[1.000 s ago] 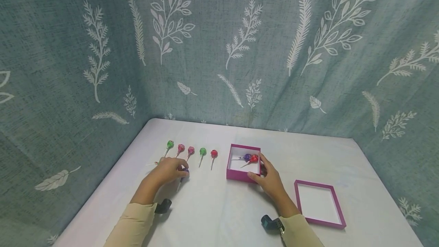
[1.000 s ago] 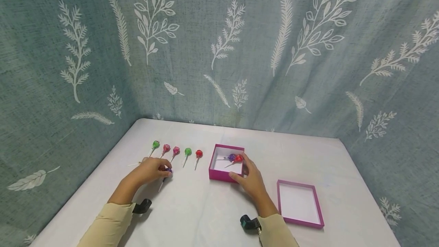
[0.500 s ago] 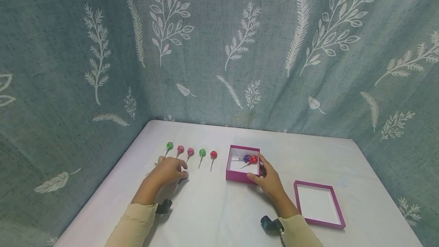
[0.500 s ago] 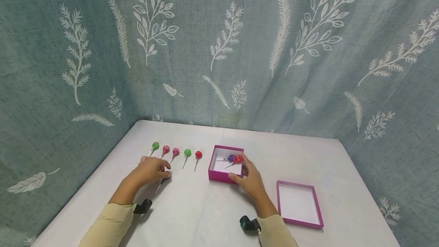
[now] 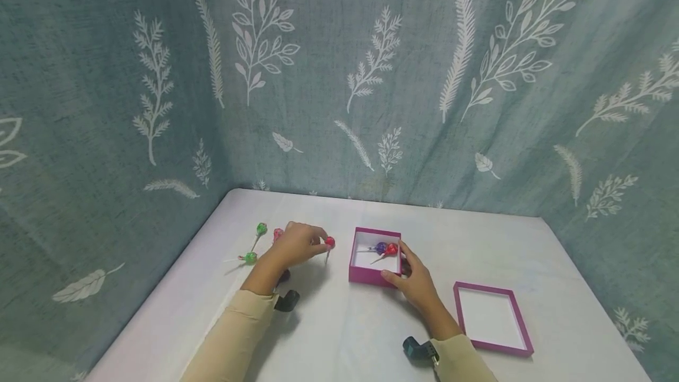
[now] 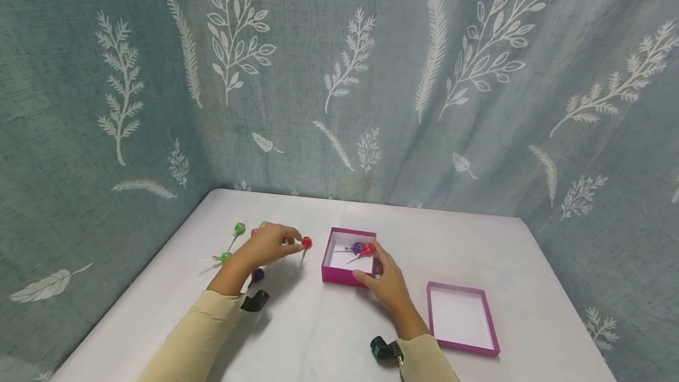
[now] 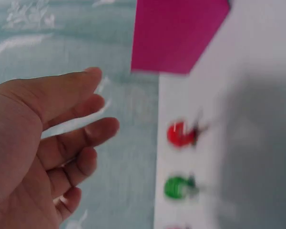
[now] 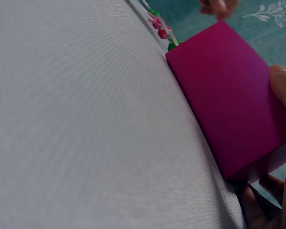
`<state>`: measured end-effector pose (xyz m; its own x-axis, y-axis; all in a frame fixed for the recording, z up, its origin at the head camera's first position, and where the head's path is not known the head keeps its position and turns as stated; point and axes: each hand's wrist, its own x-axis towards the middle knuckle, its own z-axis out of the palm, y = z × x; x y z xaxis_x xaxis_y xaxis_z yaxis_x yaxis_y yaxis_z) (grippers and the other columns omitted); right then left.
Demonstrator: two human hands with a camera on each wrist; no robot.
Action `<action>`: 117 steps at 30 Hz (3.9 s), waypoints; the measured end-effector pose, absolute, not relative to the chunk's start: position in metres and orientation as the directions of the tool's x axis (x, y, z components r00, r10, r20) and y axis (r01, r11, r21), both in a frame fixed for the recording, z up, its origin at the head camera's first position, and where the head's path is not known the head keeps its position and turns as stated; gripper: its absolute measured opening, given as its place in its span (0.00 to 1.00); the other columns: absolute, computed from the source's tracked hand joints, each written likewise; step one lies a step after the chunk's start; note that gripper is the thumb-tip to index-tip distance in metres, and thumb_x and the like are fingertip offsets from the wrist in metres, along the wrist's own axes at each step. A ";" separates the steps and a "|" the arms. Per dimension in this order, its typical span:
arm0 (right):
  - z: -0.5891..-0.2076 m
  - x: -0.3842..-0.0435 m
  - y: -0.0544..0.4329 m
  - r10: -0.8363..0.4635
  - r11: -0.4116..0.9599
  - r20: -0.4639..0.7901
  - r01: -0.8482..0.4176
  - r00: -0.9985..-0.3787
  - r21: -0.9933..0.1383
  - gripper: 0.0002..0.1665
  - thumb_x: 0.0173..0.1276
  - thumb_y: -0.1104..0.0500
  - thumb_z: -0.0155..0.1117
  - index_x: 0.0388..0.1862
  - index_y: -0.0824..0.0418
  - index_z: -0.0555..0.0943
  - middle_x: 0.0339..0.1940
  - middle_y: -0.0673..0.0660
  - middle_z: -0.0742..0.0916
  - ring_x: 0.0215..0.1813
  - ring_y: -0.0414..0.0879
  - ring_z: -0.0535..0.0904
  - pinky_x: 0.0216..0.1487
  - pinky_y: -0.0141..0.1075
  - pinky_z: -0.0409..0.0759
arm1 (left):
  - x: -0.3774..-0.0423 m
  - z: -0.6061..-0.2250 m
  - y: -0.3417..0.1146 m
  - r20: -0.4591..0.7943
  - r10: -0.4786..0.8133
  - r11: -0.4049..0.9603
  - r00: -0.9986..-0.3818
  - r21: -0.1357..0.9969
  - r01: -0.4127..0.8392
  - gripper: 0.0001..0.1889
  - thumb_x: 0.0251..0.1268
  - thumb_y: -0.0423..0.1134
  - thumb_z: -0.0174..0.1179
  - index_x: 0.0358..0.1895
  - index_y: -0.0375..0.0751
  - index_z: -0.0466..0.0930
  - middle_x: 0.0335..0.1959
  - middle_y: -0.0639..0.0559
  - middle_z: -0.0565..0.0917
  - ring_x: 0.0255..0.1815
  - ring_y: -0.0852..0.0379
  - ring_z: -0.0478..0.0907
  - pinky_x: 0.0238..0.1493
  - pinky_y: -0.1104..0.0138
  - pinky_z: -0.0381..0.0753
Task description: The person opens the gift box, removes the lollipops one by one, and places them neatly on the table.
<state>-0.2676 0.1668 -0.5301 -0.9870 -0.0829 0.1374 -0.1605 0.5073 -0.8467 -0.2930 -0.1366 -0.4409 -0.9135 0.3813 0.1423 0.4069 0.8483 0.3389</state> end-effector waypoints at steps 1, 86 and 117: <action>-0.531 -0.267 0.166 -0.081 0.506 0.135 -0.158 -0.988 -0.848 0.58 0.52 0.37 0.75 0.78 0.46 0.57 0.73 0.64 0.67 0.70 0.62 0.66 0.64 0.55 0.64 | -0.294 -0.441 -0.130 0.157 0.402 0.835 -0.902 0.342 0.432 0.12 0.62 0.48 0.66 0.44 0.47 0.86 0.28 0.62 0.82 0.32 0.60 0.77 0.50 0.53 0.64; -0.530 -0.267 0.166 -0.090 0.498 0.176 -0.197 -0.980 -0.844 0.56 0.53 0.38 0.74 0.77 0.47 0.59 0.72 0.63 0.69 0.68 0.61 0.69 0.62 0.57 0.66 | -0.314 -0.437 -0.035 0.218 0.607 0.729 -0.764 0.228 0.645 0.19 0.60 0.43 0.69 0.56 0.54 0.83 0.42 0.66 0.86 0.42 0.68 0.80 0.47 0.60 0.65; -0.528 -0.266 0.165 -0.104 0.508 0.137 -0.171 -0.985 -0.844 0.57 0.54 0.38 0.74 0.78 0.48 0.57 0.74 0.63 0.66 0.71 0.62 0.63 0.64 0.57 0.63 | -0.258 -0.465 -0.154 0.186 0.274 0.666 -0.943 0.671 0.326 0.14 0.59 0.39 0.69 0.48 0.51 0.82 0.31 0.62 0.83 0.31 0.60 0.77 0.31 0.63 0.76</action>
<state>-0.2658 0.1652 -0.5279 -0.9852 -0.1036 0.1369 -0.1707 0.5082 -0.8442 -0.2584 -0.1544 -0.4646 -0.9434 0.2743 0.1863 0.3260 0.6658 0.6711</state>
